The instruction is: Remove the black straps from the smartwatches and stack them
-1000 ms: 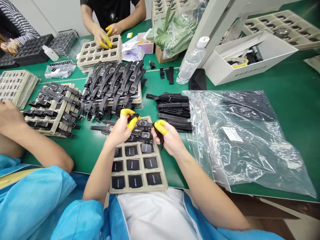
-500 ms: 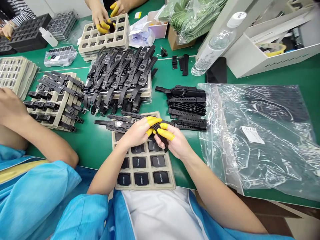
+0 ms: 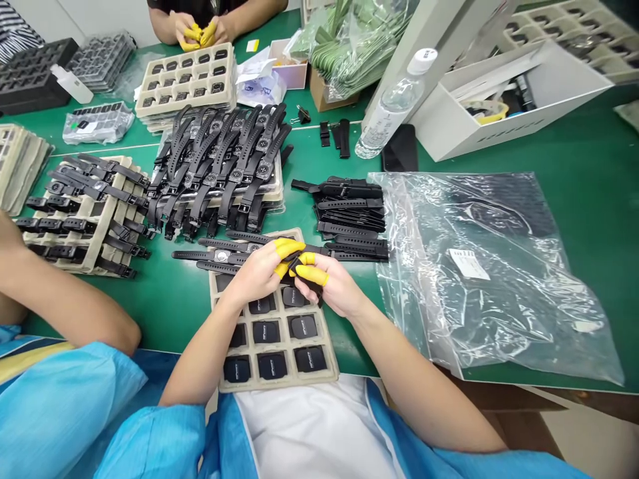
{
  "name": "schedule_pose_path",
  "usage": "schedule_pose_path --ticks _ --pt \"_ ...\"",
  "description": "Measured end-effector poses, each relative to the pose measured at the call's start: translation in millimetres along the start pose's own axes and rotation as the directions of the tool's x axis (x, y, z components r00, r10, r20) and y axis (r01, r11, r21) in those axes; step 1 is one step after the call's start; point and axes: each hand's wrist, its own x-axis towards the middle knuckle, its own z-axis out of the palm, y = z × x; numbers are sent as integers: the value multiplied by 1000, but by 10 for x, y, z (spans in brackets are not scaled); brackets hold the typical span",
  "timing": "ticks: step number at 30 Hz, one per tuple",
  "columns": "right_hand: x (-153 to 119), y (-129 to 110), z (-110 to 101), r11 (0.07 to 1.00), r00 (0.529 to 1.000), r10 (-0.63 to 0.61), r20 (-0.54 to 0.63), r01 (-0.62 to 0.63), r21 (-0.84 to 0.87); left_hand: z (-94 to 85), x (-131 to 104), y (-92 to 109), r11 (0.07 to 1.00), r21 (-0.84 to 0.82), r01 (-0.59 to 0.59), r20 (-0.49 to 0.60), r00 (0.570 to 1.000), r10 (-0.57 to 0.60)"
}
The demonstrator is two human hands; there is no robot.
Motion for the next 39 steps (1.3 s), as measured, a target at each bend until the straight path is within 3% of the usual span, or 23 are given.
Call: schedule_pose_path --ticks 9,21,29,35,39 --pt "22 13 12 993 999 -2 -39 6 120 19 5 15 999 -23 39 -9 999 -39" --pt "45 -26 10 950 999 31 -29 -21 311 -54 30 74 996 -84 7 25 1000 -5" --pt "74 16 31 982 992 57 -111 -35 185 -31 23 98 990 131 46 58 997 -54" --pt "102 22 22 983 998 32 -63 -20 182 -57 18 44 999 15 37 35 999 -38" --pt "104 14 10 984 994 -46 -96 61 166 -43 25 43 985 -67 161 -60 985 -165"
